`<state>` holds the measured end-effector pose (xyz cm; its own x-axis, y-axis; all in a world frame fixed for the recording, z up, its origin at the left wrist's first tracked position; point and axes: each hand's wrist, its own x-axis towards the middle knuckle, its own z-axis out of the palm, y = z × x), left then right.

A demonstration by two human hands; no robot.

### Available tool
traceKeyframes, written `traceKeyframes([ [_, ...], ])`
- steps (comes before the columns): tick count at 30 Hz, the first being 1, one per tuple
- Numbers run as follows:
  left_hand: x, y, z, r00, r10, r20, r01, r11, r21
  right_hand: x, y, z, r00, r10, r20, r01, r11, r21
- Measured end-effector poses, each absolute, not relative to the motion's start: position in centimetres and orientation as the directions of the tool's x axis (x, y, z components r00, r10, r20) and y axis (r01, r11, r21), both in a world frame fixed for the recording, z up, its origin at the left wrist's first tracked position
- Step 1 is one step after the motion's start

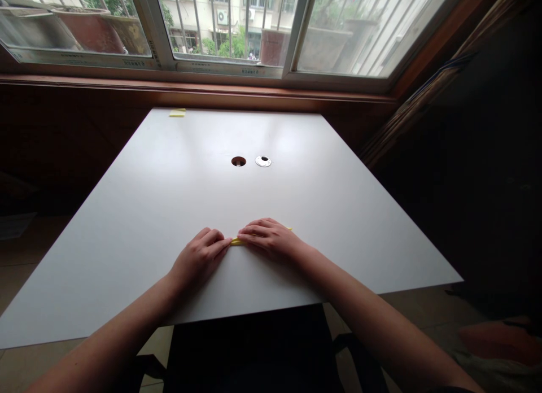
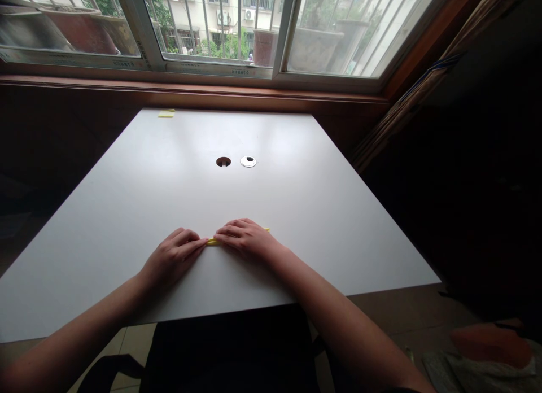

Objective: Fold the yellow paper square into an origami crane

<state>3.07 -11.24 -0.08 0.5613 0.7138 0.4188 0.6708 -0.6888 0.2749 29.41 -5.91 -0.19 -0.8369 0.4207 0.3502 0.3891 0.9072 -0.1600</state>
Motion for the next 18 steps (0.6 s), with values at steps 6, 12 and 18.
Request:
traceKeyframes([
  [6,3.02,-11.21,-0.11,0.556,0.709,0.435,0.660,-0.694,0.288,29.48,-5.92,-0.18,-0.843,0.418,0.339,0.387,0.909,-0.158],
  [12,2.70,-11.46,-0.37,0.579,0.693,0.430,0.660,-0.708,0.252,29.55,-5.92,-0.19,-0.844,0.413,0.343,0.373,0.911,-0.177],
  [18,2.46,-11.89,-0.17,0.626,0.667,0.403,0.676,-0.723,0.147,29.60,-5.89,-0.04,-0.843,0.408,0.351,0.367,0.913,-0.180],
])
